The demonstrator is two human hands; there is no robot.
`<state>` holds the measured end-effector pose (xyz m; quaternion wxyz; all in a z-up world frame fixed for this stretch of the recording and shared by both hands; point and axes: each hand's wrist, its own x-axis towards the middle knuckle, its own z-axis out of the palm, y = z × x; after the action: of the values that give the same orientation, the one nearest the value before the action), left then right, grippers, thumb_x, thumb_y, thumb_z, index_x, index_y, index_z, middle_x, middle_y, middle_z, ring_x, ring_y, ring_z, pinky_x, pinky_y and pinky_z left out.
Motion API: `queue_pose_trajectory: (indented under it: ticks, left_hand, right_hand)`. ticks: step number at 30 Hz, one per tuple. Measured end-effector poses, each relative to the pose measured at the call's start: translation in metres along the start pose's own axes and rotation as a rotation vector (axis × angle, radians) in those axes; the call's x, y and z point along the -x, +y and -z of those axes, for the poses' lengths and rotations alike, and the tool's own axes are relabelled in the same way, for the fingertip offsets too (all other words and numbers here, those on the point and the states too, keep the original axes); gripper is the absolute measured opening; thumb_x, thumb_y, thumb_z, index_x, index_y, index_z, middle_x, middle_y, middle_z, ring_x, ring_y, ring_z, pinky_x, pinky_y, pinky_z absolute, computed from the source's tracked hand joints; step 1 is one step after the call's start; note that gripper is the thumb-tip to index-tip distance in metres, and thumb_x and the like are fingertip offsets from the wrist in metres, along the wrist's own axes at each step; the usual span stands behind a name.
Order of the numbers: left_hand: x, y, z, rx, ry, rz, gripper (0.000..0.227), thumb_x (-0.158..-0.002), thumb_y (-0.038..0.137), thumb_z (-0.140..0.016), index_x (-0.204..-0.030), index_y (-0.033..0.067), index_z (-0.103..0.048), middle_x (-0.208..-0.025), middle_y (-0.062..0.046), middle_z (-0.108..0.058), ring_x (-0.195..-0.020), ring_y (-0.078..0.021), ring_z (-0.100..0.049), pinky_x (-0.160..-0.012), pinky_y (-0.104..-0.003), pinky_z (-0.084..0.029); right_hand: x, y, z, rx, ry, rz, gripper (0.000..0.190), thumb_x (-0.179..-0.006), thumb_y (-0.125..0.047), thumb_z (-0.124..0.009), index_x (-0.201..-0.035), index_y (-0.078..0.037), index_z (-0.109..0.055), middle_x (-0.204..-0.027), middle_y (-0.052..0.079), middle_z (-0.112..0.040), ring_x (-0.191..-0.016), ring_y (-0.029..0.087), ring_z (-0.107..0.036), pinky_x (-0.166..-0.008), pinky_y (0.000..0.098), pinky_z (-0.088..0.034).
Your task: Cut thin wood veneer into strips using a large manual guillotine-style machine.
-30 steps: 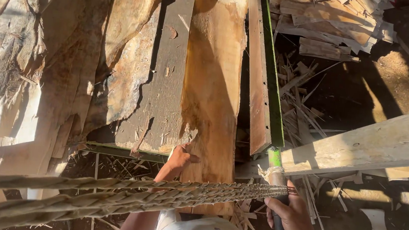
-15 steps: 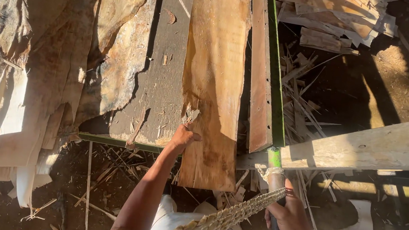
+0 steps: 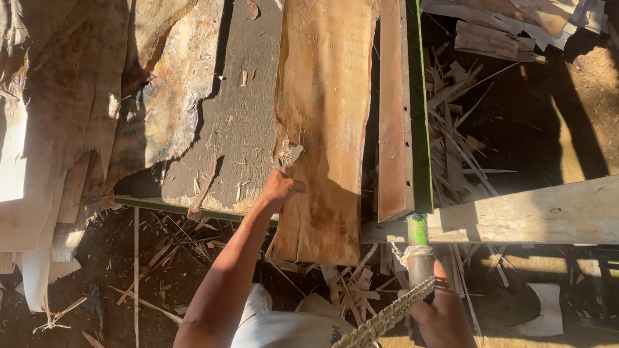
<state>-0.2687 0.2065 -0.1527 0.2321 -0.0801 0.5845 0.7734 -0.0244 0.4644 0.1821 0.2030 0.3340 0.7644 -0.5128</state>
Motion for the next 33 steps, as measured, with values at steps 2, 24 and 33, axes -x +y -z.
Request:
queue_pose_trajectory:
  ticks: [2, 24, 33]
  left_hand:
    - [-0.007, 0.024, -0.007, -0.036, 0.02, 0.018, 0.042, -0.07, -0.009, -0.078, -0.11, -0.0046, -0.065, -0.081, -0.007, -0.067, -0.064, -0.017, -0.061, -0.053, -0.034, -0.05]
    - [-0.107, -0.01, 0.022, -0.177, 0.039, -0.061, 0.029, -0.078, -0.004, -0.073, -0.107, -0.0025, -0.072, -0.075, -0.008, -0.068, -0.061, -0.0169, -0.06, -0.052, -0.037, -0.049]
    - [-0.101, -0.004, 0.025, -0.236, 0.007, -0.045, 0.021, -0.083, -0.004, -0.065, -0.103, 0.0025, -0.071, -0.072, -0.005, -0.068, -0.056, -0.0114, -0.061, -0.048, -0.03, -0.052]
  right_hand:
    - [-0.001, 0.002, -0.001, 0.094, 0.023, -0.018, 0.05, -0.088, -0.016, -0.07, -0.133, -0.005, -0.052, -0.069, 0.017, -0.066, -0.054, 0.025, -0.062, -0.049, 0.0403, -0.051]
    - [-0.157, 0.213, -0.084, 0.252, 0.232, 0.22, 0.073, -0.084, -0.01, -0.067, -0.146, 0.005, -0.032, -0.083, 0.014, -0.071, -0.071, 0.023, -0.07, -0.065, 0.0382, -0.055]
    - [-0.111, 0.145, -0.073, 0.074, 0.125, 0.038, 0.058, -0.086, -0.013, -0.066, -0.136, 0.006, -0.042, -0.089, 0.022, -0.073, -0.074, 0.028, -0.069, -0.068, 0.04, -0.054]
